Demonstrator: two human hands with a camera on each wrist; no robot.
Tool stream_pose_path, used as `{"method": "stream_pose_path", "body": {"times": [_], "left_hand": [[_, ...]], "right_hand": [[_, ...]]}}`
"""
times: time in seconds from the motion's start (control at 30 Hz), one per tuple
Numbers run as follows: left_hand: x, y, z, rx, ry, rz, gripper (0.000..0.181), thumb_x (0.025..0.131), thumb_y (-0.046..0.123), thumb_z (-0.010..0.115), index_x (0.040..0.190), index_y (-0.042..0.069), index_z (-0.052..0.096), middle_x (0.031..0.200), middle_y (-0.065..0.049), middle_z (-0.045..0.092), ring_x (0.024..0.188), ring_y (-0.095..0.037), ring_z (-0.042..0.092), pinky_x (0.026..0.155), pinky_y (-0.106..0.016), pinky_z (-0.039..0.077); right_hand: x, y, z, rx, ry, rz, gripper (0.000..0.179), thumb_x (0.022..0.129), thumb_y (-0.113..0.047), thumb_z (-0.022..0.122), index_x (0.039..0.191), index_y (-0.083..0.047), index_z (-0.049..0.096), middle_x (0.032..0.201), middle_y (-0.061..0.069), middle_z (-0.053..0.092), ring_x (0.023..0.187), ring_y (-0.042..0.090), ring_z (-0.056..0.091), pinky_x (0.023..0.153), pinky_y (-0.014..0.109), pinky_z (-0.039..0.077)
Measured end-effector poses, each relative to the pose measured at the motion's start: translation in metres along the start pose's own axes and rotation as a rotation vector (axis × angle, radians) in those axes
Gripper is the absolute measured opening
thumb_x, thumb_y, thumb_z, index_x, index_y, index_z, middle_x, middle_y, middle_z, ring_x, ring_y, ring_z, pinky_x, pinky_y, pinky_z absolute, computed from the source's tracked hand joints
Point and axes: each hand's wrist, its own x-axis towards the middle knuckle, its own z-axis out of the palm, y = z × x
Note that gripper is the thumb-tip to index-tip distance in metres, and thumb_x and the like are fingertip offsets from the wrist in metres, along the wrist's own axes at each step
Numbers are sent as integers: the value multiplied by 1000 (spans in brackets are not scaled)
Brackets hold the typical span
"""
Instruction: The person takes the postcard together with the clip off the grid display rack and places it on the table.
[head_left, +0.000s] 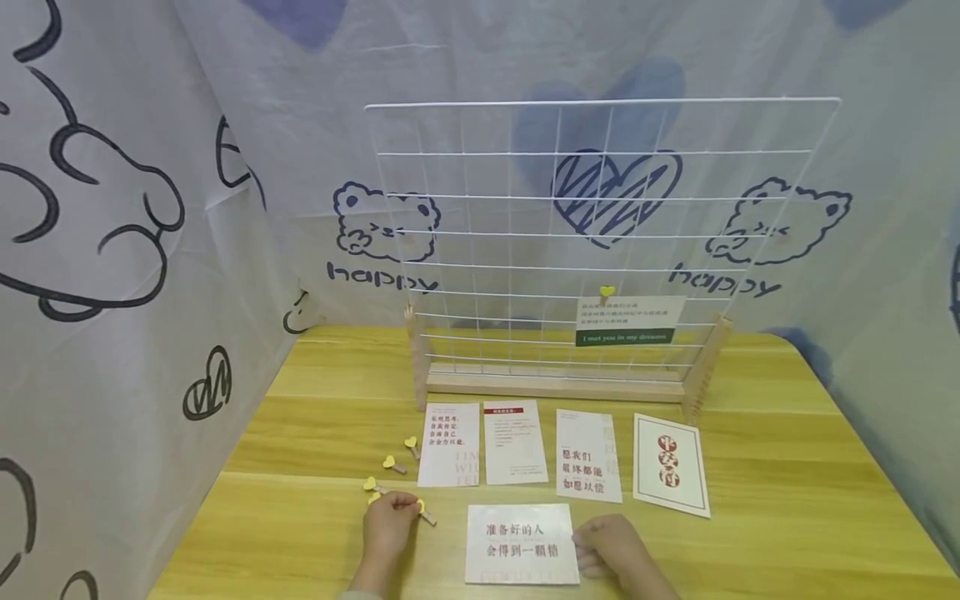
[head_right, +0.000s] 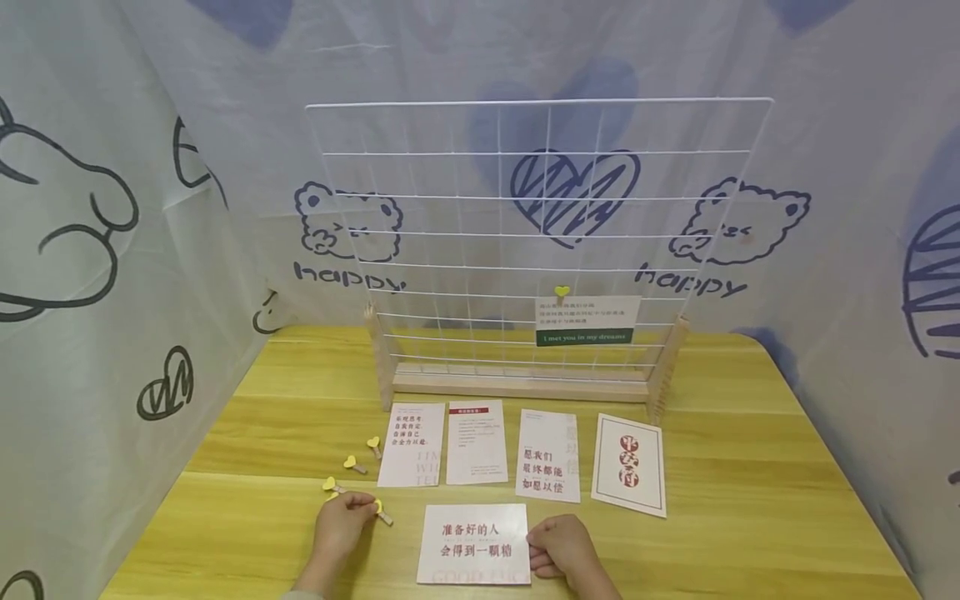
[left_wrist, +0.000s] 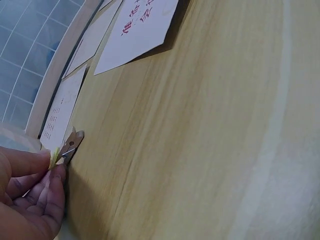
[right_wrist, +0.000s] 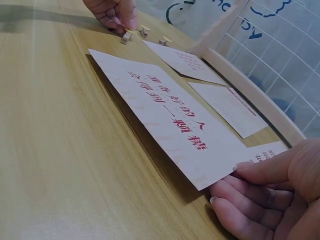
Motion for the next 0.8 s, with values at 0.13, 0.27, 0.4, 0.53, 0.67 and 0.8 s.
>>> {"method": "stream_pose_path", "body": {"times": [0.13,0.27,0.4,0.53,0.67,0.8], "left_hand": [[-1,2,-2,15,-29,-2,9,74,4,62,81,-3,61,72,-5,59,67,-17,52,58,-29,43],[-1,5,-6,24,-45,3,12,75,5,61,83,-3,61,75,-6,58,69,-19,52,60,-30,44],[0,7,-8,12,-54,0,13,75,5,61,85,-4,60,76,-6,58,70,-20,52,61,-31,45],[1,7,-11,-15,-72,-5,17,76,5,60,89,-5,59,79,-7,58,71,-19,53,61,-30,46],[2,8,-15,-69,-108,6,21,79,6,58,96,-6,57,83,-9,59,73,-19,54,63,-29,47],[2,15,-19,-136,-151,26,25,81,8,56,101,-7,55,88,-11,59,78,-20,55,68,-31,47]], "right_hand": [[1,3,-2,1,-9,-4,18,78,-2,54,86,14,55,63,10,58,54,17,58,53,31,51],[3,6,-5,14,-34,-19,20,78,-5,55,86,13,56,65,10,59,57,19,59,54,32,51],[4,8,-10,34,-54,-46,22,78,-8,56,88,12,56,68,9,60,60,20,59,56,33,51],[5,8,-13,62,-58,-72,24,77,-9,58,89,12,56,71,9,60,64,21,59,60,34,51],[8,7,-16,121,-77,-90,29,77,-10,60,93,13,54,75,11,61,68,23,60,63,35,50],[11,5,-19,211,-104,-113,34,76,-9,60,99,15,50,81,15,61,73,25,60,67,36,50]]}}
